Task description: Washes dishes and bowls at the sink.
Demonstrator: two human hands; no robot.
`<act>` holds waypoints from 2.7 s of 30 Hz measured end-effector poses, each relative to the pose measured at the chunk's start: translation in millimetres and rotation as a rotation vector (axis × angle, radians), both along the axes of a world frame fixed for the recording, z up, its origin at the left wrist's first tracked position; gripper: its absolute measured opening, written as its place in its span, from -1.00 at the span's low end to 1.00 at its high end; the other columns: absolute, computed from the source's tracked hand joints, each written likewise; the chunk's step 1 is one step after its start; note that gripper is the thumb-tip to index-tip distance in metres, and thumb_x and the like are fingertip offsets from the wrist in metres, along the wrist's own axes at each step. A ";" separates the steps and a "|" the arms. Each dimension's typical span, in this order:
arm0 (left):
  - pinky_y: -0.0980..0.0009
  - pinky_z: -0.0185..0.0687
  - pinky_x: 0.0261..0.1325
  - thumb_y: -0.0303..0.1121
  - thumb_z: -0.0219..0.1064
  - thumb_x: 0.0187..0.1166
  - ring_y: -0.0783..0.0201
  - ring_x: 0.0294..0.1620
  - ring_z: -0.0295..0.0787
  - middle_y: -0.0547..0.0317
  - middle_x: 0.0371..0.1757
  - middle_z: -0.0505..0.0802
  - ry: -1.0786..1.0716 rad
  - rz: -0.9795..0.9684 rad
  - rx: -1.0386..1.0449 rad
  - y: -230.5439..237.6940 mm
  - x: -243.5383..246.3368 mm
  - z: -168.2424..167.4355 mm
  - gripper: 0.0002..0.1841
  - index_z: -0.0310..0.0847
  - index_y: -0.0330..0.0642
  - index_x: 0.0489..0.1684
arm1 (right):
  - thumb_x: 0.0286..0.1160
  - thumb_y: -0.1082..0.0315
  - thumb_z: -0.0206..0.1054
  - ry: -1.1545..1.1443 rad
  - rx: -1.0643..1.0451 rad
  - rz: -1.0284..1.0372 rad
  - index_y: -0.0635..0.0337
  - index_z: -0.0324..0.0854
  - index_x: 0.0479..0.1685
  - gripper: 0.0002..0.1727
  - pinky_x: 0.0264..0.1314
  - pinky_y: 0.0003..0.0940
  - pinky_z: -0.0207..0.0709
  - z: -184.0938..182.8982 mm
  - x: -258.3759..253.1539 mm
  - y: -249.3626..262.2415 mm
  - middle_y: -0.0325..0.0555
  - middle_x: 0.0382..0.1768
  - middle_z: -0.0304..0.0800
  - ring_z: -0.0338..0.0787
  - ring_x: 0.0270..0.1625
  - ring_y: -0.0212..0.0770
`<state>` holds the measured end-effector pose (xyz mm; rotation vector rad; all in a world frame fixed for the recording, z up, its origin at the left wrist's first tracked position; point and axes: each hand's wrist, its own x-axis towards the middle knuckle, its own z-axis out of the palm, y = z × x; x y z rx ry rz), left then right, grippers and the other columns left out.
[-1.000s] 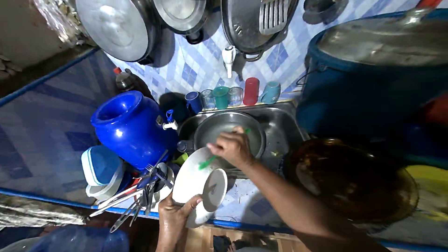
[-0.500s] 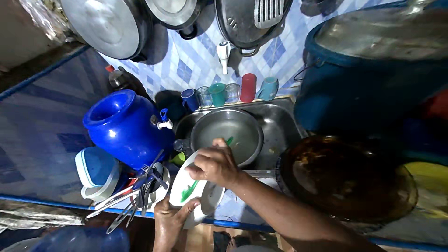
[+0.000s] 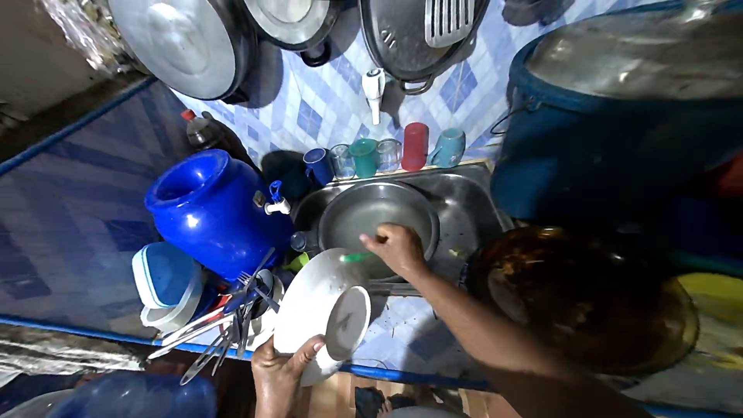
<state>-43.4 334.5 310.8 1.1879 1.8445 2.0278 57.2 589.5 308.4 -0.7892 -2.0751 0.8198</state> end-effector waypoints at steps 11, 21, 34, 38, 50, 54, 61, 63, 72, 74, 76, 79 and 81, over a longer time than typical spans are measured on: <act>0.53 0.87 -0.14 -0.53 0.70 -0.01 0.54 -0.32 0.89 0.43 -0.37 0.94 -0.078 0.066 0.032 -8.4 11.6 -7.7 -0.71 0.81 -0.12 -0.33 | 0.71 -0.16 0.19 -0.109 -0.298 0.195 0.34 0.78 -0.40 -0.34 -0.07 0.24 0.53 26.1 -30.8 -38.4 0.14 -0.47 0.76 0.77 -0.27 0.12; 0.54 0.86 -0.25 -0.56 0.65 0.08 0.51 -0.42 0.89 0.31 -0.46 0.92 -0.069 0.135 -0.081 0.3 6.3 17.9 -0.77 0.76 -0.27 -0.34 | 0.33 0.06 0.52 0.217 0.593 0.160 0.20 0.55 -0.79 -0.51 -0.07 0.11 0.49 32.5 -42.8 -33.2 -0.02 -0.71 0.63 0.66 -0.59 -0.04; 0.60 0.85 -0.21 -0.47 0.70 0.03 0.57 -0.38 0.88 0.38 -0.42 0.92 0.006 0.166 -0.070 1.9 8.1 14.9 -0.73 0.78 -0.27 -0.32 | 0.41 0.10 0.41 0.174 0.624 0.117 0.08 0.54 -0.88 -0.52 -0.27 -0.04 0.48 31.2 -31.6 -61.9 -0.14 -0.79 0.59 0.62 -0.67 -0.13; 0.56 0.86 -0.24 -0.51 0.68 0.02 0.54 -0.41 0.88 0.38 -0.46 0.92 -0.046 0.176 -0.045 -4.4 7.9 9.0 -0.75 0.77 -0.24 -0.37 | 0.48 0.18 0.38 0.124 0.473 0.113 0.22 0.60 -0.85 -0.52 -0.22 0.06 0.50 26.2 -29.5 -53.9 -0.01 -0.78 0.63 0.67 -0.64 -0.02; 0.61 0.83 -0.32 -0.50 0.44 0.42 0.62 -0.46 0.84 0.49 -0.49 0.89 0.020 0.163 0.000 -4.3 4.9 5.4 -0.97 0.75 -0.22 -0.38 | 0.55 0.02 0.31 -0.097 0.318 0.169 0.17 0.45 -0.92 -0.38 -0.39 0.02 0.37 17.3 -9.6 -28.3 -0.10 -0.87 0.43 0.52 -0.70 -0.10; 0.74 0.73 -0.35 -0.34 0.23 0.70 0.78 -0.46 0.76 0.62 -0.54 0.82 0.216 0.130 -0.005 2.8 2.4 8.1 -0.70 0.72 -0.17 -0.51 | 0.41 0.16 0.33 -0.020 0.615 0.308 0.06 0.48 -0.93 -0.51 -0.14 -0.05 0.44 38.5 -9.8 -51.8 -0.18 -0.84 0.53 0.56 -0.70 -0.18; 0.77 0.69 -0.40 -0.33 0.22 0.71 0.81 -0.51 0.72 0.64 -0.59 0.78 0.222 0.122 -0.016 9.1 1.2 13.0 -0.67 0.70 -0.15 -0.56 | 0.44 0.22 0.28 0.019 0.716 0.123 0.10 0.47 -0.92 -0.52 -0.19 0.05 0.46 43.7 -13.0 -30.4 -0.09 -0.83 0.57 0.61 -0.70 -0.08; 0.77 0.68 -0.40 -0.32 0.22 0.71 0.81 -0.51 0.72 0.63 -0.59 0.78 0.216 0.110 -0.023 9.9 1.9 13.7 -0.67 0.70 -0.15 -0.56 | 0.38 0.23 0.33 0.046 0.771 0.210 0.07 0.56 -0.85 -0.61 -0.20 -0.04 0.52 45.9 -13.6 -57.1 -0.18 -0.81 0.57 0.62 -0.68 -0.16; 0.75 0.71 -0.37 -0.27 0.24 0.70 0.79 -0.49 0.74 0.58 -0.56 0.81 0.213 0.106 -0.036 4.7 -1.1 9.2 -0.67 0.73 -0.21 -0.50 | 0.43 0.20 0.28 0.092 0.648 0.070 0.07 0.48 -0.93 -0.53 -0.46 -0.13 0.39 33.6 -20.1 -58.3 -0.17 -0.88 0.52 0.55 -0.76 -0.17; 0.75 0.70 -0.38 -0.31 0.24 0.68 0.79 -0.50 0.73 0.59 -0.57 0.80 0.207 0.110 -0.038 3.7 -1.8 8.6 -0.69 0.72 -0.19 -0.52 | 0.43 0.22 0.28 0.085 0.628 0.105 0.08 0.49 -0.91 -0.54 -0.44 -0.12 0.39 29.4 -21.3 -58.2 -0.15 -0.88 0.51 0.55 -0.76 -0.15; 0.74 0.69 -0.40 -0.32 0.25 0.66 0.78 -0.52 0.73 0.60 -0.58 0.79 0.179 0.117 -0.033 1.7 -2.7 7.3 -0.71 0.72 -0.16 -0.52 | 0.52 0.22 0.27 0.005 0.513 0.014 0.17 0.49 -0.93 -0.47 -0.39 0.05 0.44 24.2 -17.9 -34.1 -0.03 -0.87 0.51 0.59 -0.72 0.00; 0.72 0.71 -0.42 -0.28 0.26 0.69 0.75 -0.54 0.73 0.62 -0.58 0.80 0.158 0.106 -0.014 1.0 -3.5 6.9 -0.71 0.73 -0.12 -0.50 | 0.48 0.21 0.26 -0.042 0.535 -0.051 0.13 0.40 -0.97 -0.46 -0.40 0.05 0.42 29.6 -13.2 -29.5 -0.06 -0.89 0.48 0.58 -0.73 -0.03; 0.72 0.72 -0.41 -0.28 0.27 0.68 0.75 -0.52 0.75 0.61 -0.56 0.82 0.167 0.081 -0.019 3.5 -2.1 9.1 -0.72 0.74 -0.13 -0.48 | 0.40 0.23 0.32 0.015 0.624 0.070 0.08 0.53 -0.91 -0.56 -0.35 -0.03 0.45 39.8 -14.4 -53.6 -0.14 -0.86 0.55 0.59 -0.73 -0.13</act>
